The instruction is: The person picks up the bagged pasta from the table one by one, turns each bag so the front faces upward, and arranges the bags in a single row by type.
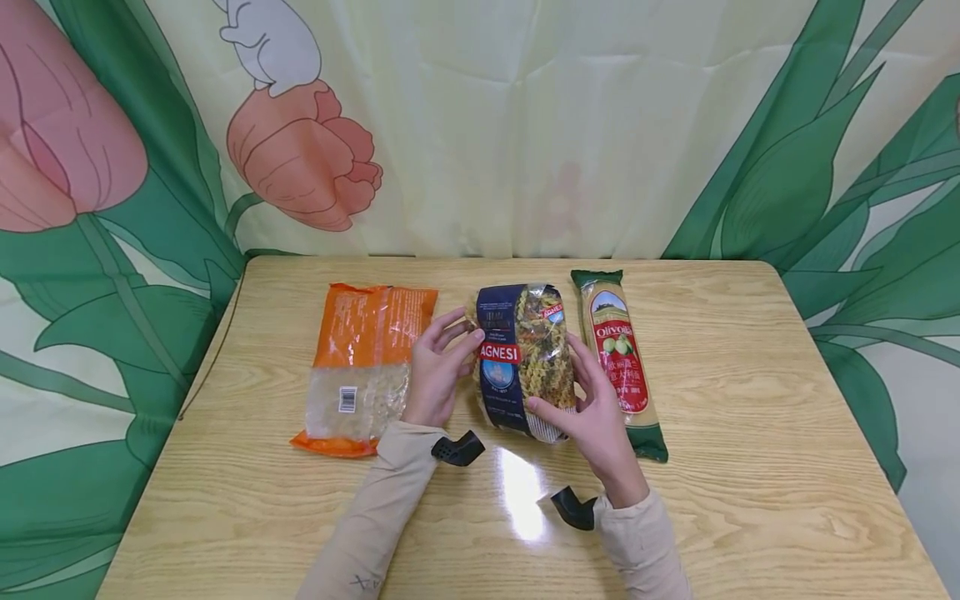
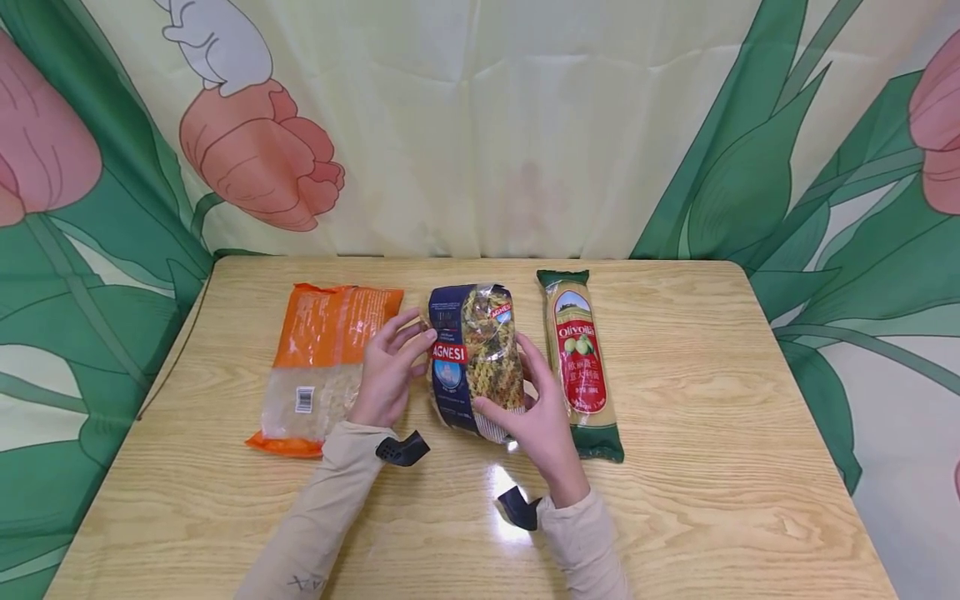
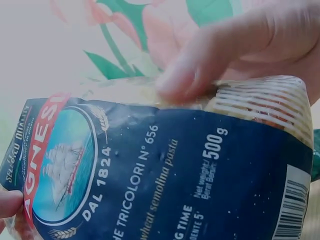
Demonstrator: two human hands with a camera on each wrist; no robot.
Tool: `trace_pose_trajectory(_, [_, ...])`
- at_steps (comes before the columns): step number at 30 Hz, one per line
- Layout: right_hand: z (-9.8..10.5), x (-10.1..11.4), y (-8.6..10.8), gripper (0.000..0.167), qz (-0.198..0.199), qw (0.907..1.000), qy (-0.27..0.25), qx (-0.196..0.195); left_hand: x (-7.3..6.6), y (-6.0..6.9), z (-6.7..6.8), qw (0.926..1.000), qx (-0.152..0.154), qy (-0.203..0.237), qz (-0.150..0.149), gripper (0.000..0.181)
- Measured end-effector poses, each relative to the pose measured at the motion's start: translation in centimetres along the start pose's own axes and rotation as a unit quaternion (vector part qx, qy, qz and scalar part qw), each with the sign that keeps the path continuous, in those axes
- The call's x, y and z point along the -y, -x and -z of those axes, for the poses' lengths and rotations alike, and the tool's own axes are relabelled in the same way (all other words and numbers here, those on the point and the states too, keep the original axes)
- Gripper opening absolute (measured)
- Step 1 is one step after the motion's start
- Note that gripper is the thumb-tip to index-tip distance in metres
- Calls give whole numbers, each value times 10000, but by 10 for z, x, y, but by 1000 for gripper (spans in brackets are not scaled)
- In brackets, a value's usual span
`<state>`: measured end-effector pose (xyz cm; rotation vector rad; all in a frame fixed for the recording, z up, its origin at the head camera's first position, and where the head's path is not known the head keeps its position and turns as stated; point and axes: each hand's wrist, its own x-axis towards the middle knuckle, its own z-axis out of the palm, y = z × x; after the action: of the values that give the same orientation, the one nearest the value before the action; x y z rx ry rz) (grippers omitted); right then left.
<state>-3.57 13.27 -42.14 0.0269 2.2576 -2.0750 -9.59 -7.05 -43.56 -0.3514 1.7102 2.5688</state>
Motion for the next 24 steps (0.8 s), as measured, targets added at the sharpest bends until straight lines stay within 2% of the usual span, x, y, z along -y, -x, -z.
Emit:
trace_pose_trajectory(8, [1,0,-1,90,-308,9990,210,-254,-1,3,-2,9999,-40,-116,-22,43])
trace_pose_trajectory(14, [2,-4,-3,91,-596,9975,282,-263,-5,8,-2,9989,-170,-339,-274,43])
trace_pose_trajectory(19, [4,-10,-8,90,-579,9981,77,-198,-10,9,-4,9960,-247,-679,-532,42])
trace_pose_trajectory(24, [7,-14,-13,89,-495,9987,-63,-96,-15,9,-4,9939,-236,-922,-555,42])
